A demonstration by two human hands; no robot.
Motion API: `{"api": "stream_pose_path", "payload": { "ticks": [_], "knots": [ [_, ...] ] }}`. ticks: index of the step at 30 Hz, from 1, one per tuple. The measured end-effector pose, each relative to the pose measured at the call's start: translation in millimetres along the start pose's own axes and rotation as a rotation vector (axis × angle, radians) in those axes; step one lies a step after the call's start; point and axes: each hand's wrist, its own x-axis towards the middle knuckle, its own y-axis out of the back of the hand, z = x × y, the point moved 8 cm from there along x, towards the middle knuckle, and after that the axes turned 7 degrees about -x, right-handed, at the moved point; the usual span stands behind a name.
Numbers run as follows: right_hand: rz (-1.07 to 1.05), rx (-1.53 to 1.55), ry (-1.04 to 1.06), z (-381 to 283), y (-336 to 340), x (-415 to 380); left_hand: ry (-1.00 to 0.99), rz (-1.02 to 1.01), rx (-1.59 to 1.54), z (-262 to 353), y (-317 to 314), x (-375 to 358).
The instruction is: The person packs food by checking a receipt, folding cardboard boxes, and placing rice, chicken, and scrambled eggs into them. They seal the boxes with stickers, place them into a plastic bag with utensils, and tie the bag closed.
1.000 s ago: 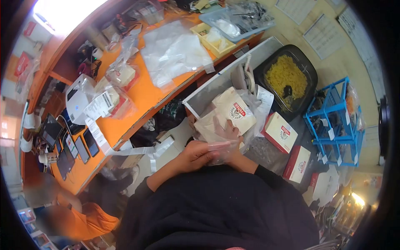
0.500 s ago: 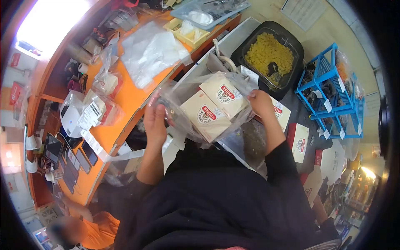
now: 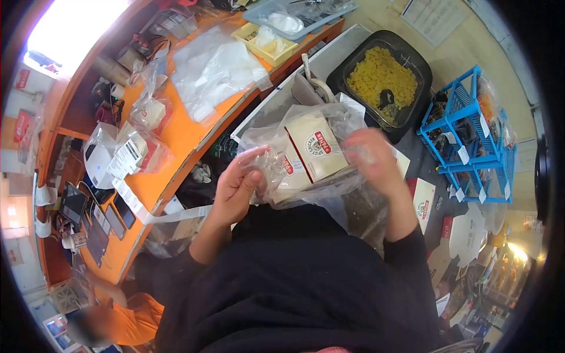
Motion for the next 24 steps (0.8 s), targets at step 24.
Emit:
{"api": "stream_pose_path", "payload": {
  "ticks": [24],
  "knots": [
    [-0.467, -0.312, -0.136, -34, -159, 45, -0.322, 0.175, 0.295, 54, 41, 7]
  ]
}}
